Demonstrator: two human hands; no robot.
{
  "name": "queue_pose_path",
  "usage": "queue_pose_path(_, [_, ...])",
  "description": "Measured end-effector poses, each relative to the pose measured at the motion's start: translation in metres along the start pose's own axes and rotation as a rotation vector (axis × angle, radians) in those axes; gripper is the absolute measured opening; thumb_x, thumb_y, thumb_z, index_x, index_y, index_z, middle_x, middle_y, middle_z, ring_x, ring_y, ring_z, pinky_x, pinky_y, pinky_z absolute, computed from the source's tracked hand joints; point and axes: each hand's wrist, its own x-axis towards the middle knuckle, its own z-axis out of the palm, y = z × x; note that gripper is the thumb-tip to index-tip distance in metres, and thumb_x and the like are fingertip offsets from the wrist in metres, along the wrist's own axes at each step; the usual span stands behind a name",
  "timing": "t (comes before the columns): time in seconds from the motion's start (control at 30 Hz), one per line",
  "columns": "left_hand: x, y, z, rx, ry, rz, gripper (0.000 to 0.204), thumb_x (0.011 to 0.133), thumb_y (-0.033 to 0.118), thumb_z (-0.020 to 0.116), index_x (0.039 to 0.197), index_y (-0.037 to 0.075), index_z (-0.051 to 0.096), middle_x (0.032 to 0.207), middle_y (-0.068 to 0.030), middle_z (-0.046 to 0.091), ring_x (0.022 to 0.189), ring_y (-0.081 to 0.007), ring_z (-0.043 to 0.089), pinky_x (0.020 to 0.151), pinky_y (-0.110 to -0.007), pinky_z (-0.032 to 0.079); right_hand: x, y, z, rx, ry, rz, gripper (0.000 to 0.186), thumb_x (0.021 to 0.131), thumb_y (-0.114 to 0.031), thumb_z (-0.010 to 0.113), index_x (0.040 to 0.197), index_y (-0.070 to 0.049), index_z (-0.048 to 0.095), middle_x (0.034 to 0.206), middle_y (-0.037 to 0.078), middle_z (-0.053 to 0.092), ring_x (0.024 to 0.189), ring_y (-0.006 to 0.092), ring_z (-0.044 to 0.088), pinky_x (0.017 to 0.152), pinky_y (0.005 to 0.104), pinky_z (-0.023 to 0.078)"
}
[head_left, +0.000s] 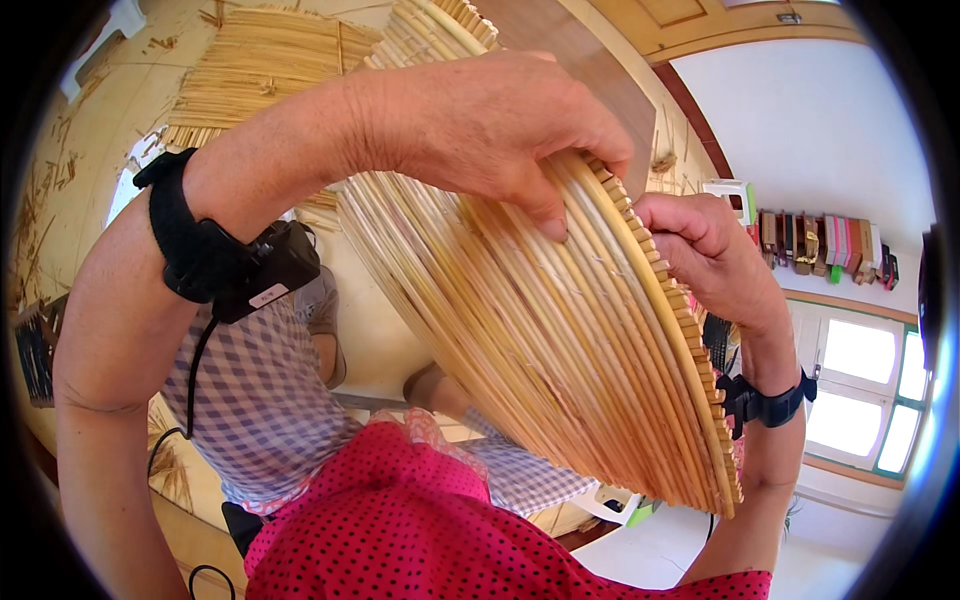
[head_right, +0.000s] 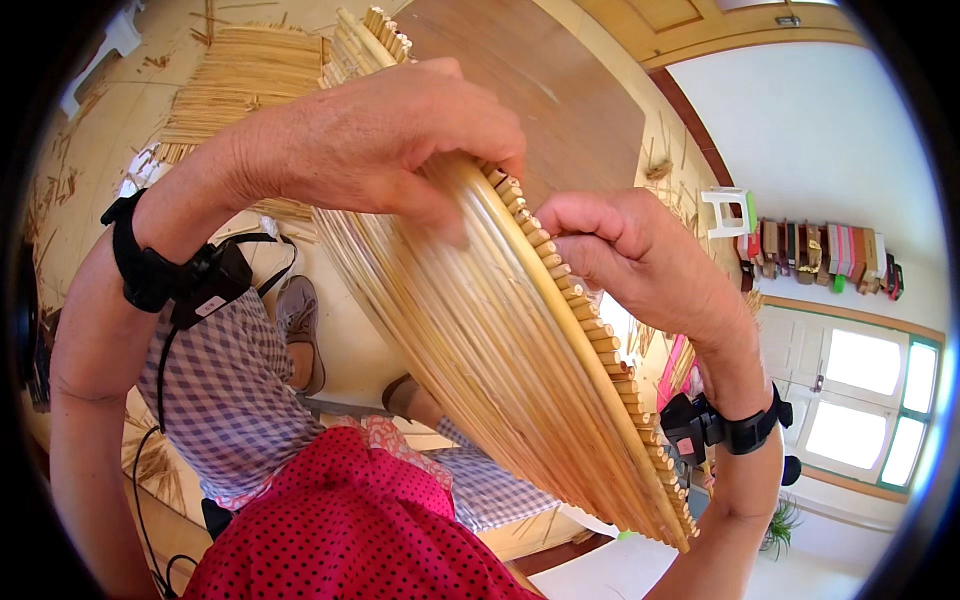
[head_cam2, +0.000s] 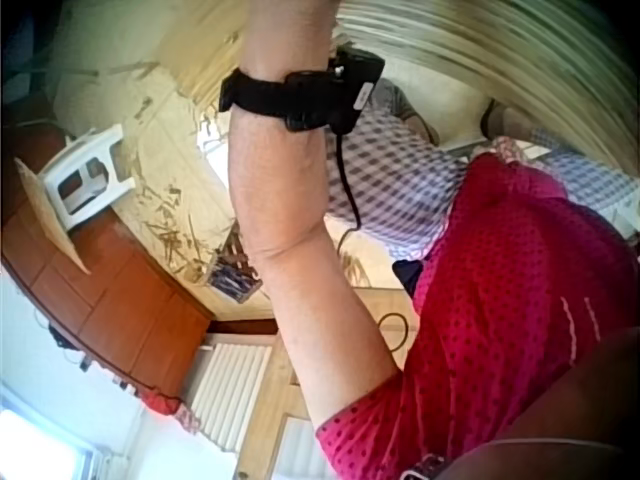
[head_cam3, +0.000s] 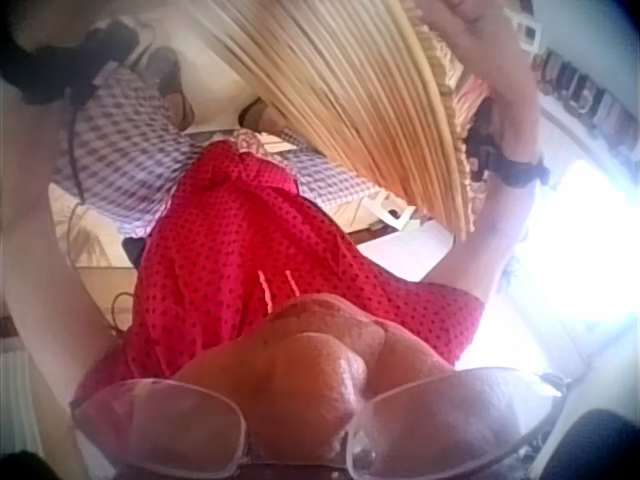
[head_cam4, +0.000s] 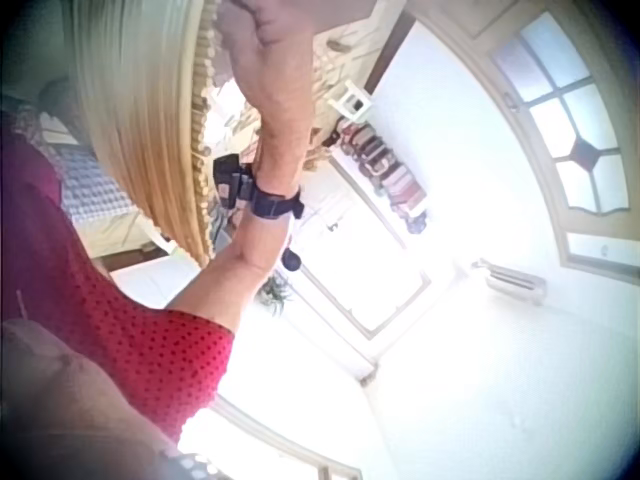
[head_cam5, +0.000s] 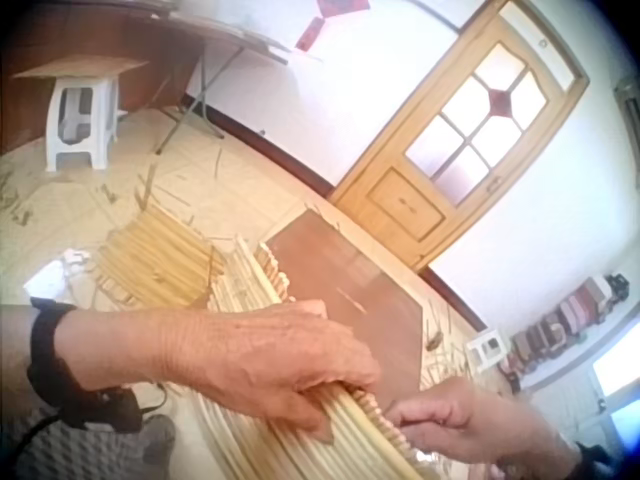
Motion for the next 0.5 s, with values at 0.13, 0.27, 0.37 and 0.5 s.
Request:
queue_pose_path(0.13, [0.0013,0.0025,0.0007,-0.004,0.002,-0.020,0.039,0.069,0.015,0.079,0.105,0.010,0.065,0.091,-0.0040,0.064,0.089,-0.0274,0.052,0.083,-0.038,0.040,-0.0012,0.0030,0.0025,-0.049,0.026,-0.031,0.012,0.097,-0.008,0.056,0.103,-0.001,0.064,0.077,0.008,0.060,0.070,0.0173,0.055,0.067,0.0297,0.046])
queue_pose_path(0.27, [0.0017,-0.0024,0.0062,-0.016,0.035,-0.010,0.038,0.069,0.015,0.079,0.104,0.010,0.065,0.091,-0.0037,0.064,0.089,-0.0269,0.052,0.083,-0.037,0.040,-0.0001,0.0046,0.0049,-0.085,0.037,-0.057,0.012,0.097,-0.007,0.055,0.104,-0.002,0.063,0.079,0.012,0.059,0.070,0.0245,0.056,0.067,0.0324,0.047])
queue_pose_path(0.37, [0.0028,-0.0023,0.0062,-0.010,0.027,-0.017,0.037,0.069,0.014,0.078,0.104,0.010,0.065,0.091,-0.0035,0.064,0.089,-0.0268,0.052,0.083,-0.037,0.040,0.0000,0.0054,0.0068,-0.085,0.054,-0.052,0.011,0.097,-0.007,0.054,0.103,-0.002,0.062,0.079,0.014,0.058,0.071,0.0288,0.056,0.067,0.0335,0.046])
queue_pose_path(0.5, [0.0037,-0.0012,0.0060,-0.018,0.020,-0.031,0.037,0.068,0.014,0.077,0.104,0.010,0.066,0.091,-0.0033,0.064,0.088,-0.0266,0.052,0.082,-0.037,0.041,-0.0001,0.0056,0.0066,-0.127,0.054,-0.071,0.010,0.097,-0.007,0.053,0.102,-0.002,0.061,0.079,0.015,0.057,0.072,0.0311,0.056,0.067,0.0344,0.047])
